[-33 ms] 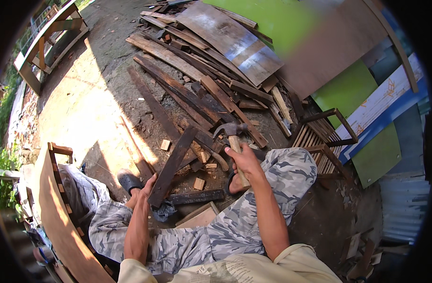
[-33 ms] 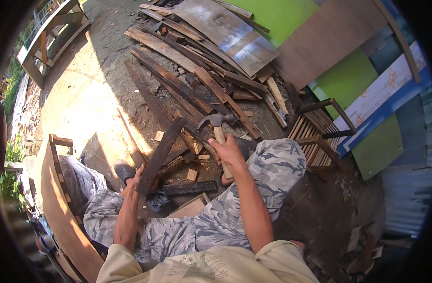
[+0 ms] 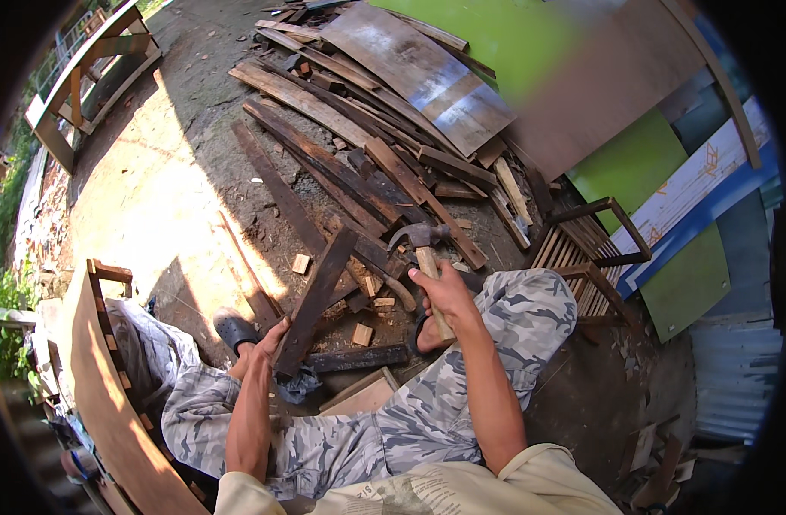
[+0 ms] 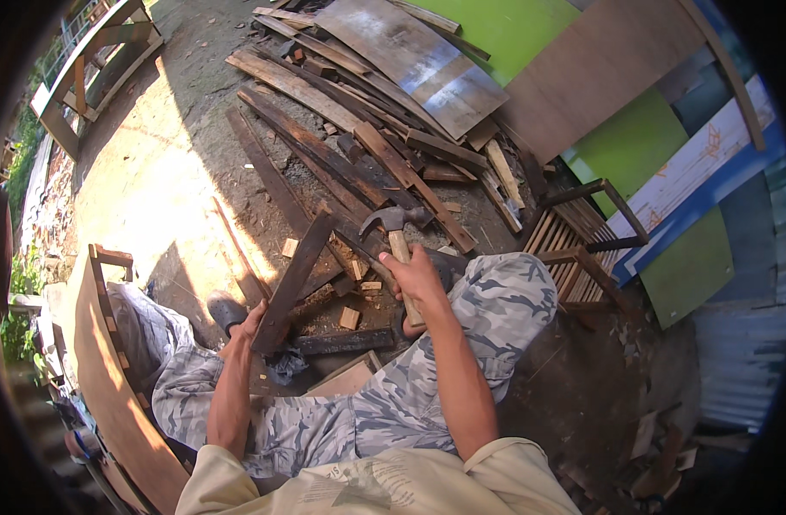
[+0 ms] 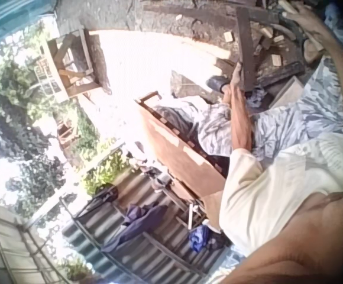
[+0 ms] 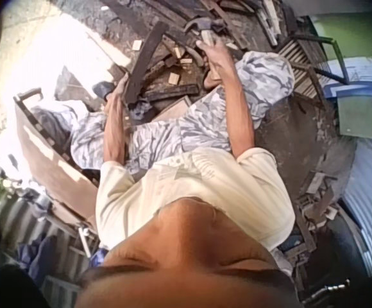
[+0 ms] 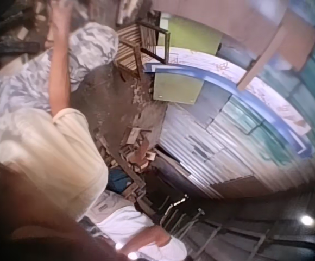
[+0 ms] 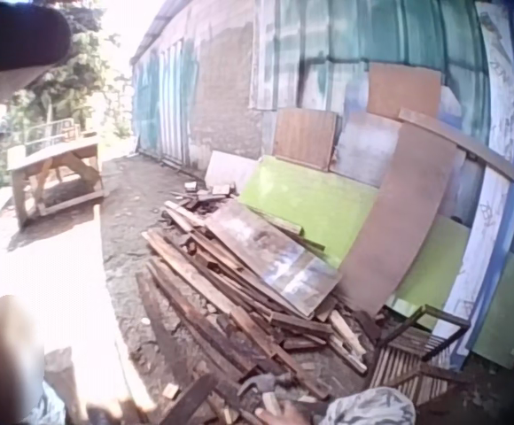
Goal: The person sits on the ground and uses a hammer to break small pieces of wood into smaller fragments. They repeatedly position the wood between their legs and strike it with the hammer, collecting the resulting pieces.
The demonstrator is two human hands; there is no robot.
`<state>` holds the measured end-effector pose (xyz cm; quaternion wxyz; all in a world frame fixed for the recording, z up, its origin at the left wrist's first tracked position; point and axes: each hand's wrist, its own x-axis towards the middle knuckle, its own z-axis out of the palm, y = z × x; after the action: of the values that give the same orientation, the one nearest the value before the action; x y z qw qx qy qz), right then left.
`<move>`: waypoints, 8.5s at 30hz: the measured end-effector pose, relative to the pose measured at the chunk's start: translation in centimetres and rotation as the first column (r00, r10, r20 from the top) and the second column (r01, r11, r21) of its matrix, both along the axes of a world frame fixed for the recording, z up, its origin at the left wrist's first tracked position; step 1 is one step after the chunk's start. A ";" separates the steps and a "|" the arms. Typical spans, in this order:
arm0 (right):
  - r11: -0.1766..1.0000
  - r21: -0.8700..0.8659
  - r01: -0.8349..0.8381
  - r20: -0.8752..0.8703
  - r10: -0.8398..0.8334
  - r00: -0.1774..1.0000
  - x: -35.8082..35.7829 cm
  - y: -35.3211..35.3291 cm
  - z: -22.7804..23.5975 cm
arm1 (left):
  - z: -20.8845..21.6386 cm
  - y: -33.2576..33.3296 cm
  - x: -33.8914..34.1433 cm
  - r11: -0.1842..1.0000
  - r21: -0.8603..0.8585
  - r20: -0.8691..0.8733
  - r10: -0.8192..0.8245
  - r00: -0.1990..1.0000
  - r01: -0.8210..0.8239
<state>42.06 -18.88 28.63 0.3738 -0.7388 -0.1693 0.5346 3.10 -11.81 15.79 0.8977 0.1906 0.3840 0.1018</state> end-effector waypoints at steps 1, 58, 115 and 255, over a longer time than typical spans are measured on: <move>1.000 0.004 0.016 -0.006 -0.016 1.000 0.3 0.2 0.1 | 1.2 0.8 1.4 0.955 0.251 -0.206 -0.104 0.973 0.155; 0.983 -0.136 0.124 -0.082 -0.135 0.987 3.5 5.9 -13.1 | -7.9 5.9 7.9 -0.062 0.472 -0.856 0.203 0.475 0.879; 0.925 -0.036 0.378 -0.104 -0.380 0.919 5.1 7.9 -14.5 | -8.1 5.8 8.0 -0.054 0.450 -0.859 0.245 0.449 0.891; 0.992 -0.127 0.002 0.029 0.002 1.000 3.5 7.7 -10.0 | -7.9 5.6 6.1 -0.068 0.467 -0.853 0.227 0.470 0.882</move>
<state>45.57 -11.15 18.64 0.3237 -0.7687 -0.1405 0.5335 9.15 -6.18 7.91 0.2294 0.8588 0.4562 -0.0407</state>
